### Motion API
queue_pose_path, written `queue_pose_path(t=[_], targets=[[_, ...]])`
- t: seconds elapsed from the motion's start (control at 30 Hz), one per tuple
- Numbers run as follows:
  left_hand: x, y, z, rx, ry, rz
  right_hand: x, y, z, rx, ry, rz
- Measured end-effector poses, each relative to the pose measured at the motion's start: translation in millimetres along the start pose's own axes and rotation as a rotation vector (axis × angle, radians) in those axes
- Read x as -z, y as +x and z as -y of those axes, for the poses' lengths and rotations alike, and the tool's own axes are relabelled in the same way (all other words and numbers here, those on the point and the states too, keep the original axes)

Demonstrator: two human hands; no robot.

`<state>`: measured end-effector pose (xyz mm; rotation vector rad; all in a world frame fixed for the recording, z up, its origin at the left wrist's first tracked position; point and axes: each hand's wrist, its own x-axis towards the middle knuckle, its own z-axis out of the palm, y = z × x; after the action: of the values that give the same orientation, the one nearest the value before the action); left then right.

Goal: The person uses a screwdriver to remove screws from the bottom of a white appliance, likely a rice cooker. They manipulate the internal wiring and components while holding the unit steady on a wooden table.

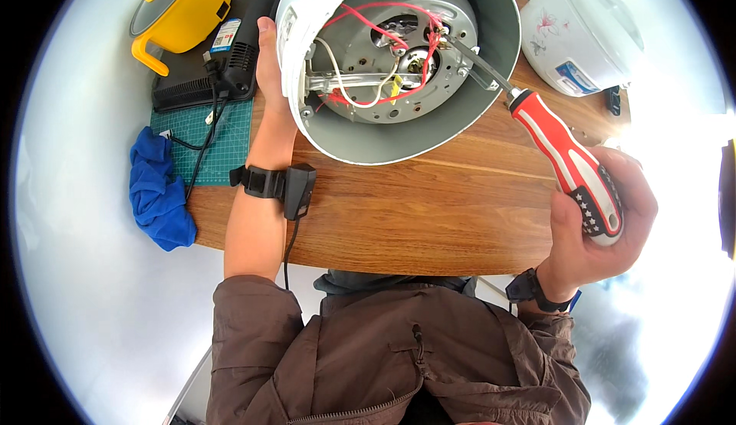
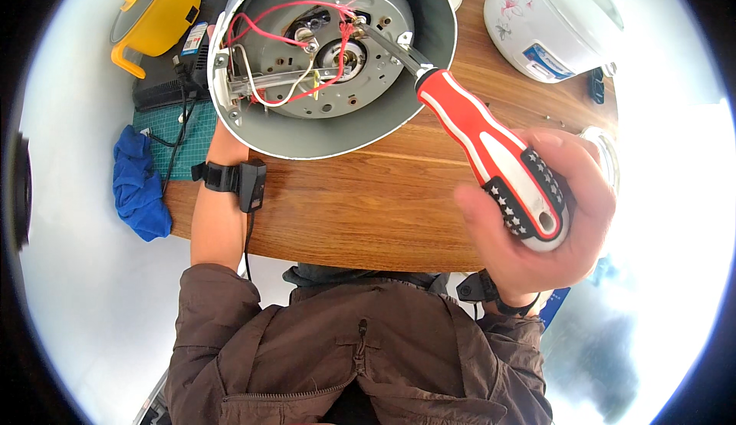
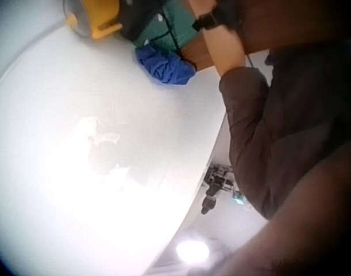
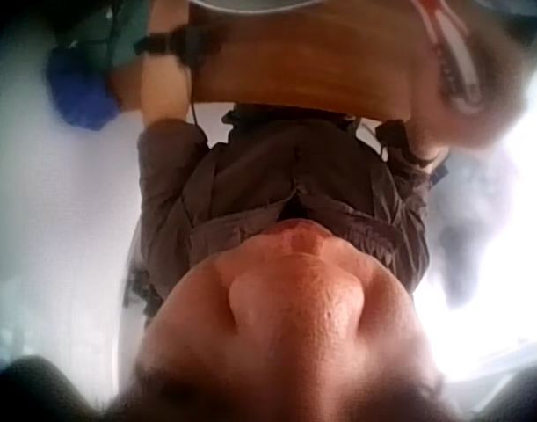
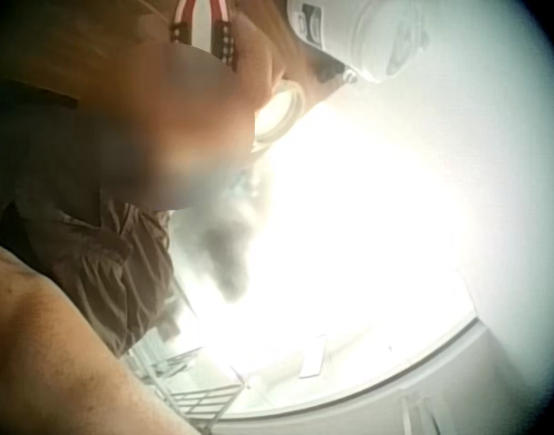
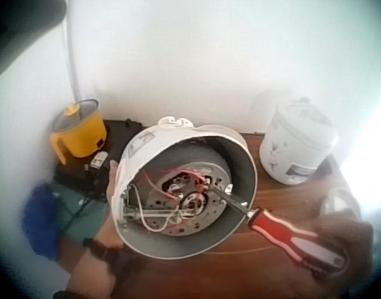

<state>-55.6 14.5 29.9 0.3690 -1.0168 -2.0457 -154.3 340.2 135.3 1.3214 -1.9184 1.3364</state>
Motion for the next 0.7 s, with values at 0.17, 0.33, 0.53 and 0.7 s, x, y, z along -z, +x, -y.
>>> queue_pose_path(t=[0.17,0.33,0.53,0.7], targets=[[13,3,5,0.062,-0.069,0.121,9,-14,20,-0.255,0.132,-0.052],[6,-2,5,0.079,-0.034,0.161,12,-17,29,-0.299,-0.099,-0.106],[10,0,6,0.082,-0.061,0.129,12,-14,3,0.020,0.008,0.073],[9,2,6,0.090,-0.060,0.103,17,-16,-2,0.012,0.023,0.116]])
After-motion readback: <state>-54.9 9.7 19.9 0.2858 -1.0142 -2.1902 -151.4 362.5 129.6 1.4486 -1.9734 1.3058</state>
